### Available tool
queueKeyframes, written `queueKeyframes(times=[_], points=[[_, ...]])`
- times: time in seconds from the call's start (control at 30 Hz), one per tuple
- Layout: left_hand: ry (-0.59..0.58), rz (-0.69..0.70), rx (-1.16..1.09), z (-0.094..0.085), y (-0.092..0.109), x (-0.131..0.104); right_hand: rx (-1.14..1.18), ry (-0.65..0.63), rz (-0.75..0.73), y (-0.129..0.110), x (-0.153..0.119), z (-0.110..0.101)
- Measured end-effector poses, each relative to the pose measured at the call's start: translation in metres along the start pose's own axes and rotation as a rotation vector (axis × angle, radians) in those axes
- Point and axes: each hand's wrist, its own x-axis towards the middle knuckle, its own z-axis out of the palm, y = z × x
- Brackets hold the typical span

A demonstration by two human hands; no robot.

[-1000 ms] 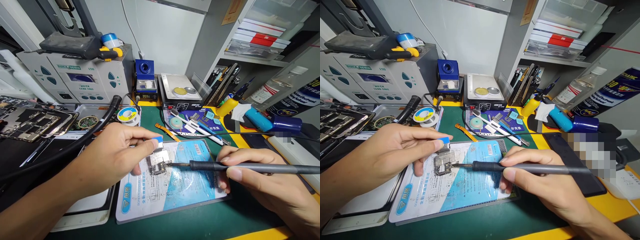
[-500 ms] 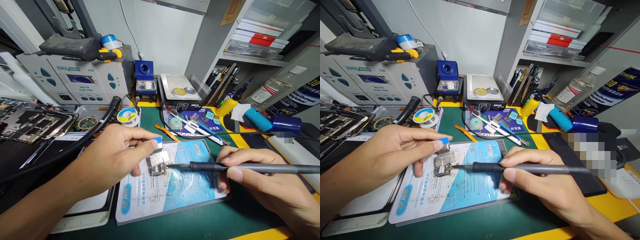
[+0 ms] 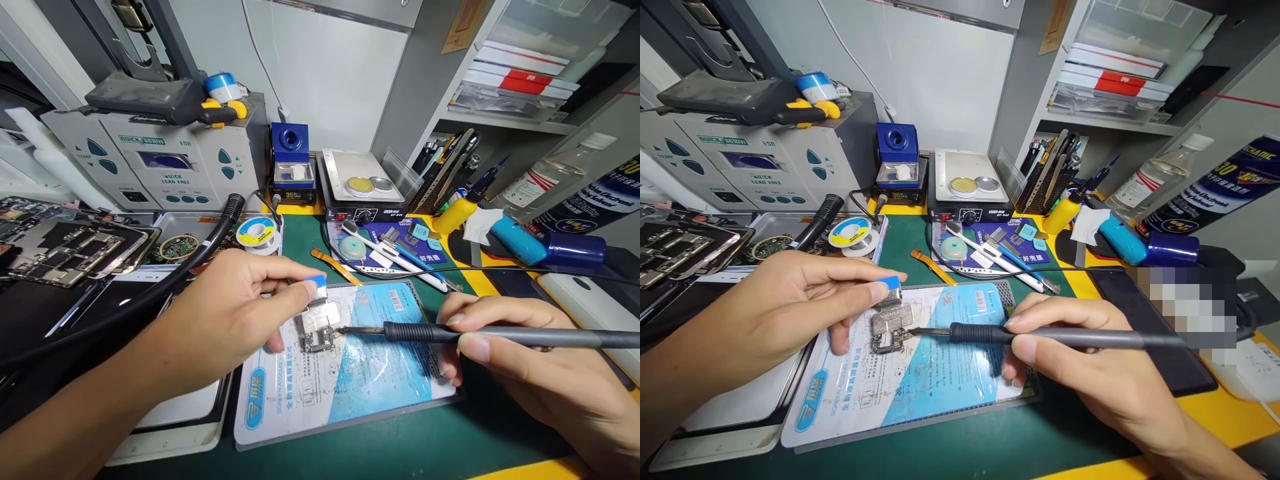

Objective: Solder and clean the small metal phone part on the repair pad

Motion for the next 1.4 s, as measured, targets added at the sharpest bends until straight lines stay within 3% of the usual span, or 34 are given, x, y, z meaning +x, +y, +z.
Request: queueKeyframes(times=[1.4], points=[[-0.018,0.043,-0.092,0.0025,0.0022,-0.0033,-0.009,0.020,0.005,-0.0024,0.0001,0.0047]])
